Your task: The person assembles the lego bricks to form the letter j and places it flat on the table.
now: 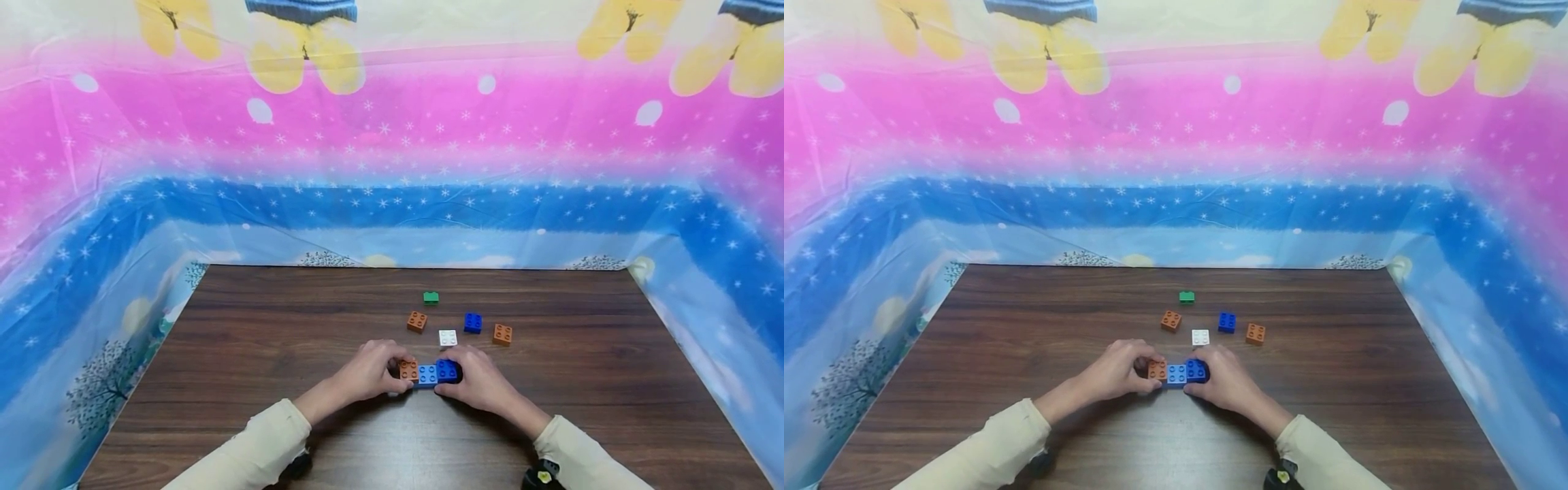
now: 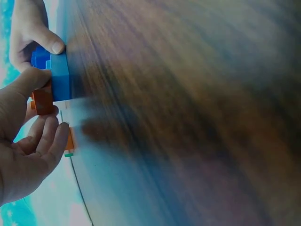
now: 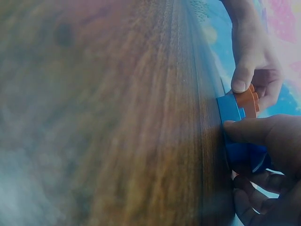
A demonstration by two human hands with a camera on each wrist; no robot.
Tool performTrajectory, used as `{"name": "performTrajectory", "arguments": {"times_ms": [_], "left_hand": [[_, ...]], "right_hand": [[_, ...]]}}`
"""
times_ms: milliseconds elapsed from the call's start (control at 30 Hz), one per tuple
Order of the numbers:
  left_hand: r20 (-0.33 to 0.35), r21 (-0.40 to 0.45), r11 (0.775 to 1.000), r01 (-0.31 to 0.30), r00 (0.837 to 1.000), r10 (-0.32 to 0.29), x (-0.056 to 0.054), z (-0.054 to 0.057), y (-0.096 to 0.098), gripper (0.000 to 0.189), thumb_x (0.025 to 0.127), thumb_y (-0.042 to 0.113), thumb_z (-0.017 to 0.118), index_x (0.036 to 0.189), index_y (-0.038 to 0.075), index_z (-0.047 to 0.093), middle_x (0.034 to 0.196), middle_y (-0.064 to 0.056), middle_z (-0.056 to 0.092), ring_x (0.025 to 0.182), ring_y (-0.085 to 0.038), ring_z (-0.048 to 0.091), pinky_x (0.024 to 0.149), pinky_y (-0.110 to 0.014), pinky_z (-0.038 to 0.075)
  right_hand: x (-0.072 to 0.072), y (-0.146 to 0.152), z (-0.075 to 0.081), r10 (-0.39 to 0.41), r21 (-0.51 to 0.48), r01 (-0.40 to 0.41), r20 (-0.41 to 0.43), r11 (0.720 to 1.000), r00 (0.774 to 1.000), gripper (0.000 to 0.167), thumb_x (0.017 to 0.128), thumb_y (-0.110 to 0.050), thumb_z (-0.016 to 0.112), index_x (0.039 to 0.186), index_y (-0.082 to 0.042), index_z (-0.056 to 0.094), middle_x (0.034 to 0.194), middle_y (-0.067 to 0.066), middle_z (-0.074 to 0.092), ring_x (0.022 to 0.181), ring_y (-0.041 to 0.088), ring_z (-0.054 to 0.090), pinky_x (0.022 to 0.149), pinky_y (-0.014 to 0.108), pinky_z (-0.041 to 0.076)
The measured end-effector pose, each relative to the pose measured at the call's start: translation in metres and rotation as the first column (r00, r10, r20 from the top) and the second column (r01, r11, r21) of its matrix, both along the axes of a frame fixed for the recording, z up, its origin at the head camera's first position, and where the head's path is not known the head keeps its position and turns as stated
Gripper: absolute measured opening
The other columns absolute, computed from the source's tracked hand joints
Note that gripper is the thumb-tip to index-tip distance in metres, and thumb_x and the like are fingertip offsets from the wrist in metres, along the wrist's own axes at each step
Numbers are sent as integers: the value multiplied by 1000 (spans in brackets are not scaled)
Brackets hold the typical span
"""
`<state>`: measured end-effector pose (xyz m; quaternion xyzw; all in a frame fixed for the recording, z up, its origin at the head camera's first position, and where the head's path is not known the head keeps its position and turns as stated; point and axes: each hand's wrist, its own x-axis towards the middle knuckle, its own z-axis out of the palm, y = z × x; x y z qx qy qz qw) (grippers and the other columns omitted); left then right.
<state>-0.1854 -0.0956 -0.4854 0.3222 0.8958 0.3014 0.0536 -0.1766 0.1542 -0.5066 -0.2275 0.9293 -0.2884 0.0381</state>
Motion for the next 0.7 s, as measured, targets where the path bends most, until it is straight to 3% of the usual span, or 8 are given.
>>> {"name": "performTrajectory", "arguments": {"times_ms": [500,700], "left_hand": [[-44,-30,999,33,998,-34,4,-3,-1,35,87,26,81,118,12,72,100,4,68,88,-12,63,77,-26,49],[-10,-89,996,22,1000,-23,5,-4,-1,56,87,36,80,134,12,63,122,0,66,111,-17,62,96,-39,50]], "right_hand": [[1,0,-2,-6,0,6,16,1000,1000,39,80,-28,88,113,-13,73,119,8,70,110,27,64,96,54,49],[0,0,-1,-4,-6,4,19,1000,1000,40,81,-28,88,115,-13,73,121,9,70,111,28,64,95,53,50]]}}
